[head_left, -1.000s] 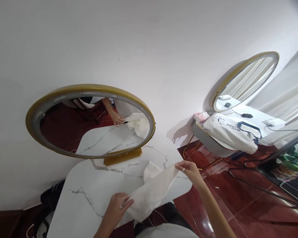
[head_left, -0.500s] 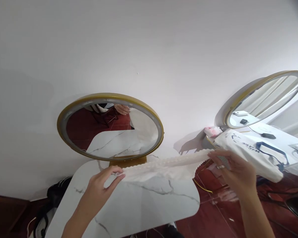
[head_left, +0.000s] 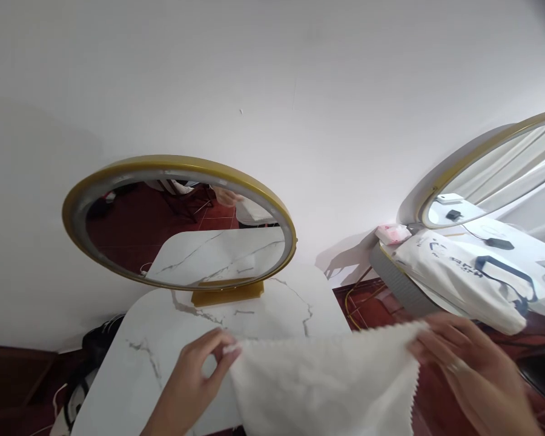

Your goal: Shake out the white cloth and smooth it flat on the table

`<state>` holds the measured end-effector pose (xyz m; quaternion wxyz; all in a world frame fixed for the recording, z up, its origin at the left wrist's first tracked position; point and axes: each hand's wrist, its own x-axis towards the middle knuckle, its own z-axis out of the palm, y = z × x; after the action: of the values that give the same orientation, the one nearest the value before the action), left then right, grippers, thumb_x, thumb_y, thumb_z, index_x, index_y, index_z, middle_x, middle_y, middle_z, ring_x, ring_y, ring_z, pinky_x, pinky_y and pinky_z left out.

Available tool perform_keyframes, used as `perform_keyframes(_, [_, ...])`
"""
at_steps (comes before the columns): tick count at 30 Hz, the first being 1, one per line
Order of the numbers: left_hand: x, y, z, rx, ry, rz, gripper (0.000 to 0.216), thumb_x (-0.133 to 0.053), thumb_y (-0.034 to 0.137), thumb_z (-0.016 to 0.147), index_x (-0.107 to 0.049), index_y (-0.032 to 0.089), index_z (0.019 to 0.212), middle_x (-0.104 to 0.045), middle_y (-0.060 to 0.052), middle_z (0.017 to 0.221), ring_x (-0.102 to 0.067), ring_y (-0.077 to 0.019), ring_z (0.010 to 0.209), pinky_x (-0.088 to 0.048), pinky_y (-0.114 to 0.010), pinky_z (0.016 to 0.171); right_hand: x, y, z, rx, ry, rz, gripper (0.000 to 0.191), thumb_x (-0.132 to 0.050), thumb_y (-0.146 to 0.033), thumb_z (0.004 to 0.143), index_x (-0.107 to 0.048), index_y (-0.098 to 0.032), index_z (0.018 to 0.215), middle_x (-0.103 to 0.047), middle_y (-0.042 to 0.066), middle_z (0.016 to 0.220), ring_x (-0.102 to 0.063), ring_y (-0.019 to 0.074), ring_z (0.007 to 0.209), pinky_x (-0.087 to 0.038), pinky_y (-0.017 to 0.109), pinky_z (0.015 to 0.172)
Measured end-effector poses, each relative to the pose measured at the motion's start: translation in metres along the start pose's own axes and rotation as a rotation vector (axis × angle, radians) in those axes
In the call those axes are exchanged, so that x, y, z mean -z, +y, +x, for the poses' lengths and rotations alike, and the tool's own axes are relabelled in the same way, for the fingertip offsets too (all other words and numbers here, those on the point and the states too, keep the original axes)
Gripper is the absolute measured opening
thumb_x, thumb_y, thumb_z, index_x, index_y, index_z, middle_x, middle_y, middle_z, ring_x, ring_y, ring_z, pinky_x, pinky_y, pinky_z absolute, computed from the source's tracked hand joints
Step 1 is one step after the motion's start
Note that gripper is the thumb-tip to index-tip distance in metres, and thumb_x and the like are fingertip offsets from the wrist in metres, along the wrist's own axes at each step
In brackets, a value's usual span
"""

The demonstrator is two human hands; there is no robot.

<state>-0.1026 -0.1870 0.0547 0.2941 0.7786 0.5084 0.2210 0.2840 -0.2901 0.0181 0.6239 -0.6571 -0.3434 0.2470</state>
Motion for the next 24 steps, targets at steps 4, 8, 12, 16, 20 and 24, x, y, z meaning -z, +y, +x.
perform_keyframes(4, [-0.059, -0.037, 0.067, 0.191, -0.117, 0.027, 0.025, -0.044, 0.04, 0.089, -0.058, 0.022, 0.08, -0.06, 0.004, 0.066, -0.054, -0.0122, 0.048, -0.042, -0.024, 0.055, -0.054, 0.055, 0.064, -0.211, -0.186, 0.126, 0.047, -0.081, -0.048, 0.059, -0.058, -0.02, 0.089, -0.066, 0.002, 0.076, -0.07, 0.0235, 0.07, -0.06, 0.035, 0.067])
perform_keyframes(8, [-0.117, -0.08, 0.112, 0.249, -0.004, 0.129, 0.008, -0.049, 0.019, 0.083, -0.053, 0.022, 0.077, -0.057, 0.006, 0.067, -0.055, -0.01, 0.053, -0.036, -0.021, 0.056, -0.102, 0.128, 0.105, -0.307, -0.269, 0.074, 0.053, -0.081, -0.052, 0.048, -0.056, -0.018, 0.08, -0.063, 0.002, 0.064, -0.068, 0.0239, 0.063, -0.058, 0.04, 0.067])
perform_keyframes(12, [-0.154, -0.101, 0.118, 0.248, 0.123, 0.117, 0.017, -0.04, 0.011, 0.085, -0.048, 0.021, 0.073, -0.055, 0.003, 0.074, -0.058, -0.011, 0.062, -0.04, -0.021, 0.058, -0.128, 0.174, 0.116, -0.316, -0.252, 0.032, 0.052, -0.079, -0.051, 0.048, -0.055, -0.019, 0.08, -0.063, 0.002, 0.066, -0.068, 0.0238, 0.063, -0.057, 0.04, 0.067])
perform_keyframes(16, [-0.174, -0.112, 0.111, 0.233, 0.246, 0.09, 0.022, -0.034, 0.011, 0.085, -0.051, 0.021, 0.077, -0.056, -0.001, 0.081, -0.062, -0.0143, 0.069, -0.048, -0.027, 0.064, -0.139, 0.198, 0.116, -0.27, -0.234, 0.019, 0.059, -0.079, -0.05, 0.053, -0.055, -0.019, 0.097, -0.066, 0.006, 0.086, -0.069, 0.0261, 0.086, -0.055, 0.039, 0.079])
perform_keyframes(20, [-0.19, -0.121, 0.108, 0.215, 0.349, 0.078, 0.031, -0.029, 0.018, 0.091, -0.06, 0.019, 0.097, -0.06, -0.009, 0.101, -0.065, -0.0196, 0.091, -0.054, -0.035, 0.077, -0.147, 0.207, 0.117, -0.21, -0.226, -0.009, 0.069, -0.074, -0.059, 0.059, -0.052, -0.018, 0.11, -0.063, 0.01, 0.099, -0.067, 0.0279, 0.096, -0.053, 0.04, 0.085])
perform_keyframes(24, [-0.217, -0.118, 0.1, 0.147, 0.407, 0.212, 0.04, -0.036, 0.024, 0.092, -0.051, 0.022, 0.129, -0.042, -0.013, 0.142, -0.047, -0.0264, 0.128, -0.05, -0.043, 0.096, -0.154, 0.201, 0.107, -0.077, -0.209, -0.071, 0.075, -0.065, -0.058, 0.073, -0.04, -0.02, 0.132, -0.045, 0.017, 0.135, -0.055, 0.0292, 0.117, -0.045, 0.045, 0.098])
